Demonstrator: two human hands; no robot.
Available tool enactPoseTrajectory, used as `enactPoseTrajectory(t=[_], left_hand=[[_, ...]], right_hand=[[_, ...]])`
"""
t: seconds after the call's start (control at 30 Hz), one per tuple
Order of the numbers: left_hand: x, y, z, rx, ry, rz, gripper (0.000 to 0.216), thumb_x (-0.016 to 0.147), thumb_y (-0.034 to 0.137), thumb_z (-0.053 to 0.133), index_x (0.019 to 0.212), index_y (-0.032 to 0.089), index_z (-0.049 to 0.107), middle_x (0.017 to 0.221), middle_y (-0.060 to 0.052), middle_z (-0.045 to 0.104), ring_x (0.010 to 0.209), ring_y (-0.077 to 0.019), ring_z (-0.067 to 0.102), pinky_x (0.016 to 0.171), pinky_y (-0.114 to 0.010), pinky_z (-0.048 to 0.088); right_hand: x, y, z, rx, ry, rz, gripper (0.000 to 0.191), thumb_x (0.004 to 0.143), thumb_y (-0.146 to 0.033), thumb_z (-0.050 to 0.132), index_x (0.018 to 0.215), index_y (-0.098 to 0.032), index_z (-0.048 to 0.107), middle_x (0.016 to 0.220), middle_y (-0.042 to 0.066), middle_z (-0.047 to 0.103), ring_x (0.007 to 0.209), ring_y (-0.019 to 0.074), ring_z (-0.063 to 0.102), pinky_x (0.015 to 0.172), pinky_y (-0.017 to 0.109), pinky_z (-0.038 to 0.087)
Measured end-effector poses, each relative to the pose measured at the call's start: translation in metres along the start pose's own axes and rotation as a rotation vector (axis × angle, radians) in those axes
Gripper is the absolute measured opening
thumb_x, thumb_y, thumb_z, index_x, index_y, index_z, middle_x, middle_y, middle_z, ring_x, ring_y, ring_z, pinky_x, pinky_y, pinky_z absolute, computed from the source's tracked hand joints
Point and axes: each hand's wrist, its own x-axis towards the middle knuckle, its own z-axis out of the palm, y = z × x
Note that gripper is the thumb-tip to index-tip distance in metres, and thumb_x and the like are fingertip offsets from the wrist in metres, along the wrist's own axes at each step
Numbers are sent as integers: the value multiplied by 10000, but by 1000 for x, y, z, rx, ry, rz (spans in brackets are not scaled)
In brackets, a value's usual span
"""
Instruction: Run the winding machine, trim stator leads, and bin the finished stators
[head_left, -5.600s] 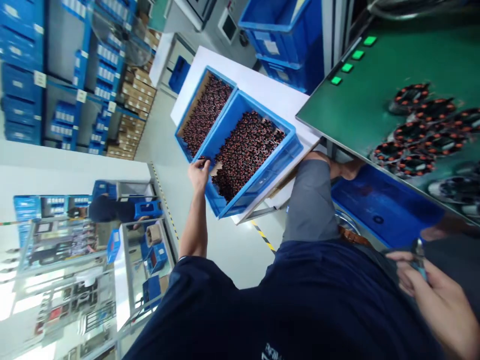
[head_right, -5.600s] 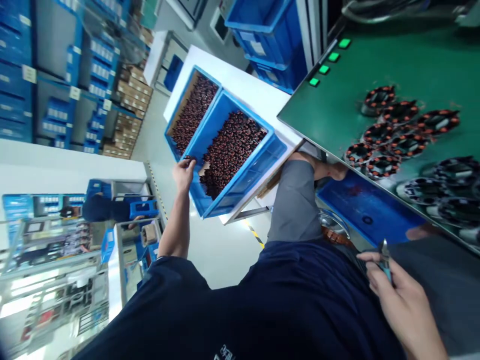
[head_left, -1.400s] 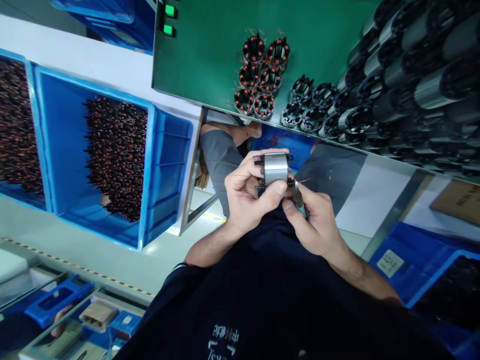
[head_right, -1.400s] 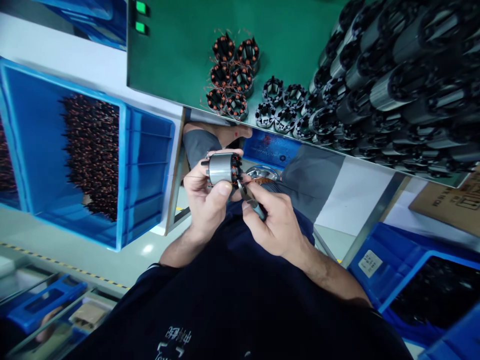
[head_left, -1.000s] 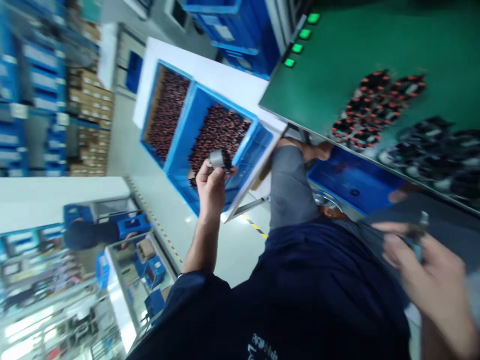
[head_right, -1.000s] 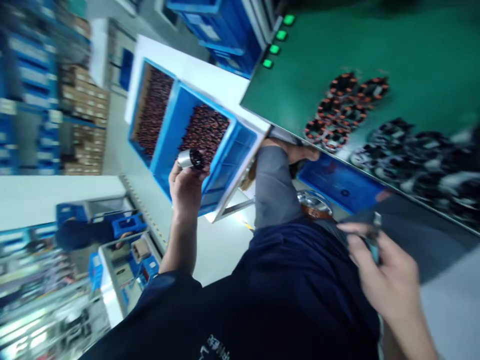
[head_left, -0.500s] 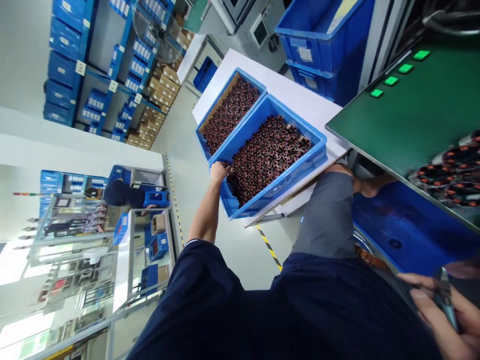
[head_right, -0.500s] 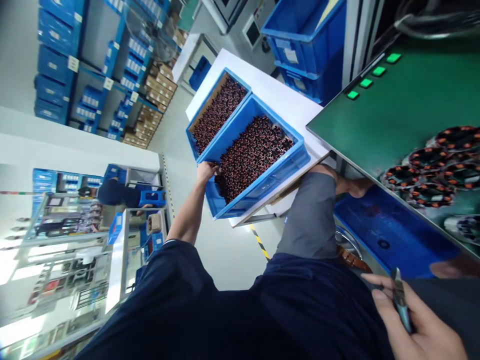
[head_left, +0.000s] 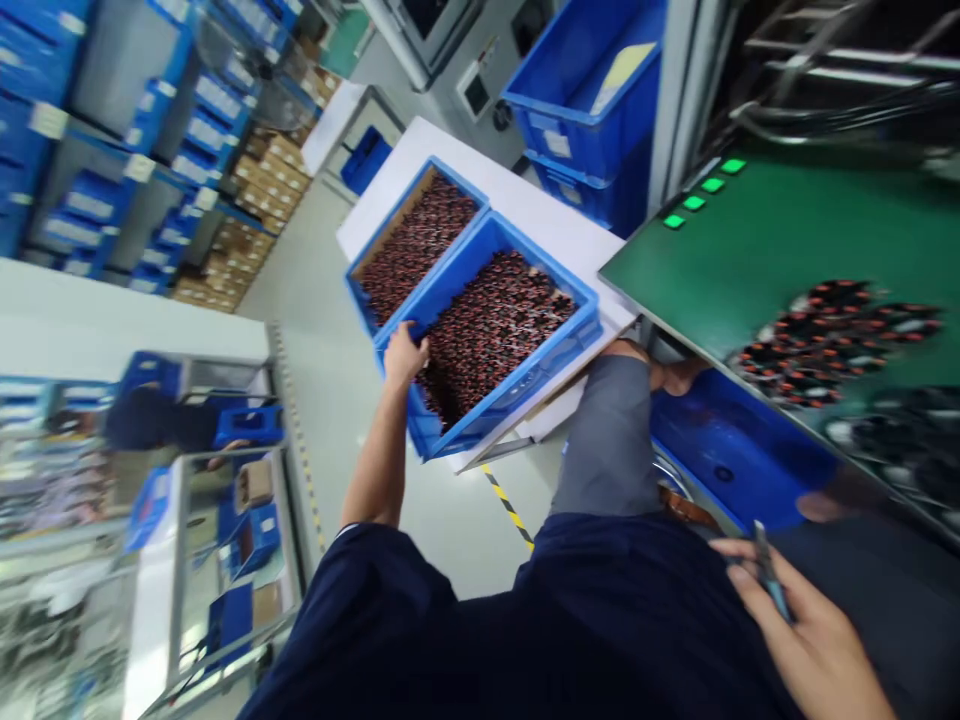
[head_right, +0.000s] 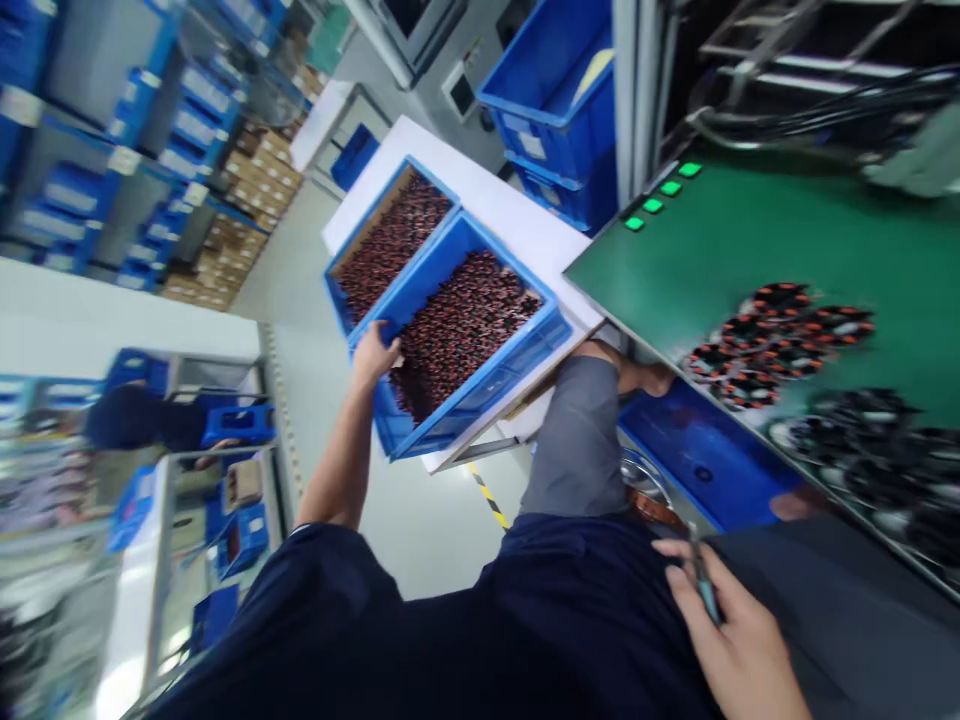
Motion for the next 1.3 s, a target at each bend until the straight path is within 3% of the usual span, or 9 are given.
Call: enactPoseTrajectory(t=[0.13,0.3,0.43,0.57,0.67,0.77,0.87,1.0,1.3], left_hand=[[-45,88,27,-133,150,670,648,1033,474,785,1627,262,633,1767,-180,593,1745,-392,455,1460,-627,364],[-138,231,112,-315,-198,1359,587,1140,629,675,1636,316,636,1828,-159,522,1660,-366,555,1374,-621,493],[-177,295,183,-226,-395,1555,476,1161,566,648,1531,277,727,1793,-205,518,1576,-404,612,1286,-628,570],[-169,305,216,-316,-475,1543,486,1117,692,669,1220,248,840,1669,-195,605,1492,-382,662,1290,-611,555],[-165,299,203,-581,-435,1360,607,1072,814,665,1050,220,789,1675,-199,601,1508,-359,663,1301,-577,546],[-188,289,165,-742,-391,1220,551,1061,768,742,960,229,680,1519,-165,719,1464,-352,700,1225,-555,590],[-235,276,118,-841,-471,1246,440,1040,630,851,934,257,643,1190,-76,804,1194,-284,789,1061,-472,645],[-295,259,71,-897,-520,1282,322,952,504,985,1046,296,758,1142,-40,804,1117,-262,797,992,-434,666],[-324,240,56,-888,-500,1293,424,917,626,987,1154,314,826,1132,-58,786,1076,-263,768,971,-422,682]], right_hand=[[3,-51,-2,58,-79,18,570,1017,-710,605,1209,-238,858,1259,118,856,1187,349,839,1052,445,674],[-5,-80,-11,21,-109,-69,474,1110,-556,551,1255,-194,821,1024,59,800,896,209,767,999,320,605],[-26,-74,-16,38,-86,-89,426,1143,-500,560,1282,-197,824,939,23,731,833,177,706,956,281,576],[-44,-44,-17,84,-19,-50,412,1145,-496,575,1255,-185,822,970,35,759,845,179,720,902,275,579],[-51,-24,-16,136,43,-25,419,1159,-522,602,1224,-178,832,1094,74,819,970,215,777,935,299,598],[-50,-25,-14,232,174,-54,382,1168,-507,659,1188,-187,866,1015,58,815,919,204,780,901,303,607],[-40,-50,-13,408,396,-156,267,1166,-399,709,1176,-199,885,723,-20,643,640,137,618,694,268,533],[-21,-97,-18,613,641,-370,133,1092,-303,842,1209,-259,885,742,-29,623,647,128,591,652,276,506],[-11,-135,-23,503,608,-465,266,1040,-524,906,1068,-263,868,858,41,703,712,171,625,646,322,579]])
